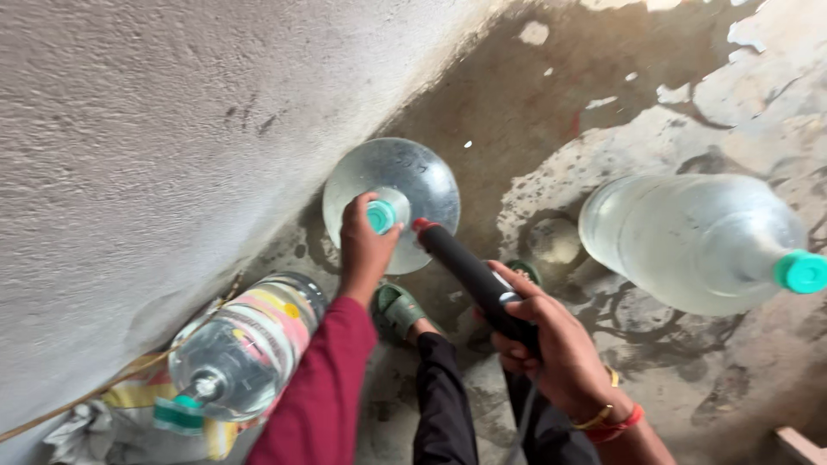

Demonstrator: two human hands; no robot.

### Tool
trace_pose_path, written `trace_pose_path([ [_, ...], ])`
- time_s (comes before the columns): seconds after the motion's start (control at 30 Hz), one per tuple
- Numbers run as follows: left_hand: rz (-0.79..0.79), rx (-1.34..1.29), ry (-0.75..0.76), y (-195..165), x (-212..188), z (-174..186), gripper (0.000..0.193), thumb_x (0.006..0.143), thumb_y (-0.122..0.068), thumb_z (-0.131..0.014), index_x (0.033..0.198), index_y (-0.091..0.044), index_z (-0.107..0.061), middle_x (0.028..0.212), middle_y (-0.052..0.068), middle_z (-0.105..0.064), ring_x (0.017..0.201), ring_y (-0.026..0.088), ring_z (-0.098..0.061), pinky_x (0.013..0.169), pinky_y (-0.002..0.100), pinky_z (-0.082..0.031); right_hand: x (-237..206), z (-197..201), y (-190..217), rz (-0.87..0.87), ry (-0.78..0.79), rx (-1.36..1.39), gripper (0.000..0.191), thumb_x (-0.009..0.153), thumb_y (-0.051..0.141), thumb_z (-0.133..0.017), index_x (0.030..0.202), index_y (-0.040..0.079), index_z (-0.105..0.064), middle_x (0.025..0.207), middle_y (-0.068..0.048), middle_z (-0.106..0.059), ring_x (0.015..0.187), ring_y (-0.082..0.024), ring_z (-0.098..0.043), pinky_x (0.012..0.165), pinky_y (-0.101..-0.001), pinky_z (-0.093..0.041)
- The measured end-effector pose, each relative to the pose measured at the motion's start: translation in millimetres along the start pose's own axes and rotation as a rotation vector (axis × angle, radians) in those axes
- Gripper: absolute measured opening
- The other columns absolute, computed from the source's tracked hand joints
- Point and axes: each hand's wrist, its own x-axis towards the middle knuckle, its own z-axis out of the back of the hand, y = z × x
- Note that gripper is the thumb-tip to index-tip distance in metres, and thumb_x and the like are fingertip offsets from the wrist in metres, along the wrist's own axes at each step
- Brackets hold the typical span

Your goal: The person moves several large plastic water bottles on a concrete floor, then uses a heat gun to apply heat around the caps of two bottles. The person plugs in the heat gun, positions it near the bottle necks, and rotates the bottles while heating the caps.

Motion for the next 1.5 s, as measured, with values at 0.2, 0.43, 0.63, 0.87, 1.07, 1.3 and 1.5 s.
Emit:
trace_pose_path([
  [0.2, 0.182, -0.228, 0.006, 26.0, 2.7, 8.8, 0.055, 0.088, -0.025, -0.084, 0.136, -0.008, -0.063, 0.126, 0.015, -0.070, 0.113, 0.026, -0.068, 0.096, 0.037, -0.053, 0.7, -4.7, 8.7, -0.054, -0.023, -0.031, 0.075, 0.086, 0.018, -0.048, 0.160, 0.017, -0.039, 0.101, -0.011, -0.064, 0.055, -0.009, -0.038, 0.046, -0.0245, -0.031],
  [0.43, 0.680, -0.585, 0.108, 20.3, 0.4, 6.6, 0.040, 0.092, -0.022, -0.074, 0.132, -0.019, -0.069, 0.112, -0.003, -0.069, 0.084, 0.008, -0.062, 0.064, 0.024, -0.053, 13.4, -8.8, 21.4, -0.074, 0.045, -0.037, 0.073, 0.088, 0.017, -0.046, 0.161, 0.015, -0.041, 0.099, -0.009, -0.062, 0.056, -0.008, -0.036, 0.045, -0.0227, -0.030],
  [0.63, 0.697, -0.612, 0.091, -0.3, 2.7, 12.7, 0.037, 0.093, -0.018, -0.073, 0.130, -0.020, -0.069, 0.112, -0.002, -0.069, 0.088, 0.008, -0.064, 0.066, 0.024, -0.055, 20.1, -17.2, 26.7, -0.115, -0.018, -0.038, 0.071, 0.089, 0.018, -0.045, 0.159, 0.018, -0.043, 0.097, -0.010, -0.063, 0.056, -0.008, -0.035, 0.046, -0.0227, -0.031],
  [0.87, 0.801, -0.519, 0.118, -13.9, 9.3, 20.5, 0.034, 0.093, -0.016, -0.072, 0.126, -0.022, -0.070, 0.115, -0.004, -0.069, 0.090, 0.009, -0.067, 0.068, 0.025, -0.060, 10.5, -29.9, 20.7, -0.087, -0.048, -0.098, 0.070, 0.089, 0.016, -0.045, 0.159, 0.015, -0.041, 0.098, -0.009, -0.063, 0.058, -0.010, -0.036, 0.049, -0.0244, -0.032],
  [1.07, 0.778, -0.559, 0.115, -2.8, 11.5, 13.1, 0.032, 0.093, -0.014, -0.073, 0.124, -0.021, -0.069, 0.112, -0.002, -0.068, 0.088, 0.010, -0.065, 0.067, 0.027, -0.059, 11.8, -40.3, 14.4, -0.086, -0.059, -0.115, 0.071, 0.088, 0.015, -0.045, 0.159, 0.015, -0.042, 0.099, -0.010, -0.064, 0.058, -0.011, -0.037, 0.050, -0.0253, -0.033],
  [1.3, 0.770, -0.627, 0.140, 13.0, 11.0, 6.2, 0.032, 0.093, -0.013, -0.073, 0.124, -0.020, -0.068, 0.105, -0.002, -0.070, 0.083, 0.008, -0.065, 0.062, 0.024, -0.056, 16.6, -50.0, 8.8, -0.081, -0.079, -0.114, 0.070, 0.089, 0.013, -0.046, 0.159, 0.015, -0.043, 0.100, -0.013, -0.064, 0.059, -0.012, -0.037, 0.051, -0.0259, -0.034],
  [1.5, 0.741, -0.677, 0.140, 14.6, 9.9, 5.2, 0.032, 0.094, -0.014, -0.073, 0.126, -0.019, -0.068, 0.103, -0.001, -0.071, 0.081, 0.007, -0.063, 0.060, 0.022, -0.053, 17.8, -54.3, 7.9, -0.066, -0.070, -0.131, 0.071, 0.088, 0.012, -0.045, 0.159, 0.015, -0.041, 0.101, -0.012, -0.065, 0.059, -0.012, -0.036, 0.051, -0.0260, -0.035],
])
